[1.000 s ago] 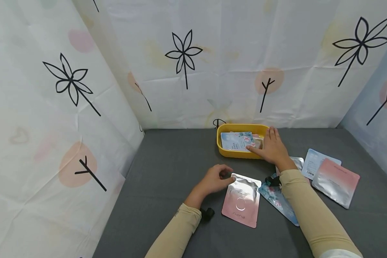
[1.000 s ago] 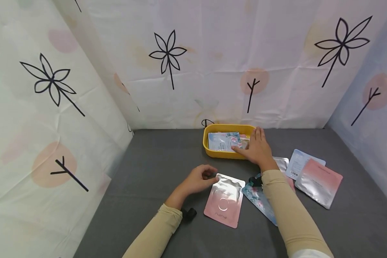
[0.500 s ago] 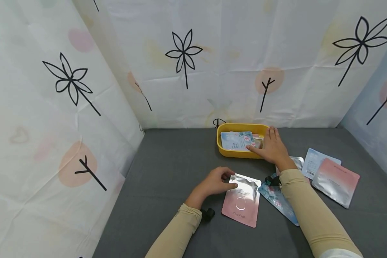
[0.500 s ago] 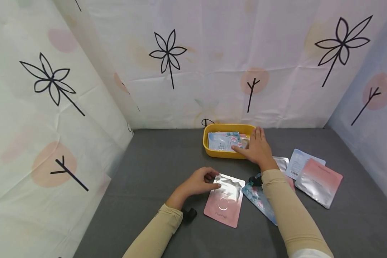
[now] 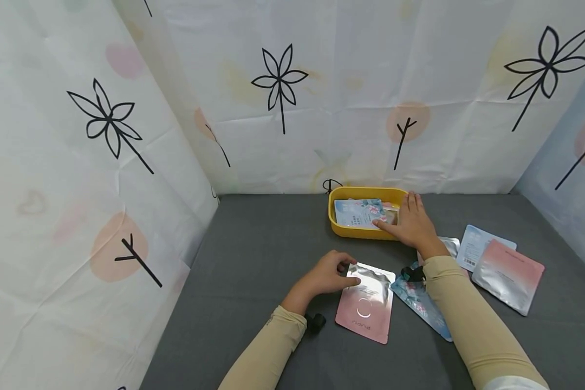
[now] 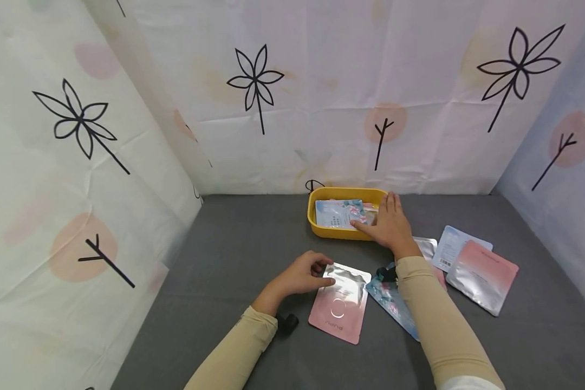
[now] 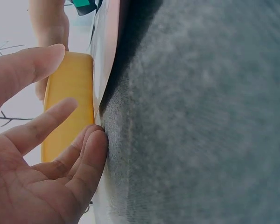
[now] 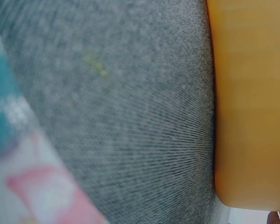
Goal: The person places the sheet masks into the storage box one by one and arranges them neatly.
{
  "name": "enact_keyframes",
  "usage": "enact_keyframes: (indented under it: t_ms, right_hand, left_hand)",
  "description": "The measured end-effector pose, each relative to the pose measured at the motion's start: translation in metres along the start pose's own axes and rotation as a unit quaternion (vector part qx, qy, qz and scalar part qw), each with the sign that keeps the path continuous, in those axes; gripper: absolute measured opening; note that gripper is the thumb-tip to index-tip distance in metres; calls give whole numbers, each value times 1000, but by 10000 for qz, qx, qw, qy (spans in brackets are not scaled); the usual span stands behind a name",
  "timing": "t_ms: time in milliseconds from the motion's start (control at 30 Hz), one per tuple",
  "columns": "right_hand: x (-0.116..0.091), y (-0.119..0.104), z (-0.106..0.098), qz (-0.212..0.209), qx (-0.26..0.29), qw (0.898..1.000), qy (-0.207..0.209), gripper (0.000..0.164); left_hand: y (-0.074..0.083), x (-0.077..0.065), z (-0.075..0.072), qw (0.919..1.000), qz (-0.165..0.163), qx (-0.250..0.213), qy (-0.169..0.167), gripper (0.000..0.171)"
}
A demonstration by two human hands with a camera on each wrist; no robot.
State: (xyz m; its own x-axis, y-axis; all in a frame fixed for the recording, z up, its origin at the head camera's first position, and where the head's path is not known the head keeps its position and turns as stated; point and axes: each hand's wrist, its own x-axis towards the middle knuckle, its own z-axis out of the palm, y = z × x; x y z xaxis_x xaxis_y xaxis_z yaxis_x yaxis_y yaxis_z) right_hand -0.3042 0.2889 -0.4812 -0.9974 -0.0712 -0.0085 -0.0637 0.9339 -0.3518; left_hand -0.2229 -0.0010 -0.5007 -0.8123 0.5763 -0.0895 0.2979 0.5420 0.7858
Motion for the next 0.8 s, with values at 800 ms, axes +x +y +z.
enact_keyframes:
  t_ms: [800]
  right_hand:
    - [-1,-3,-4,-14,-35,10000,-16,135]
  left_hand:
    - [2,4,0,9997,-104,60,-195,62]
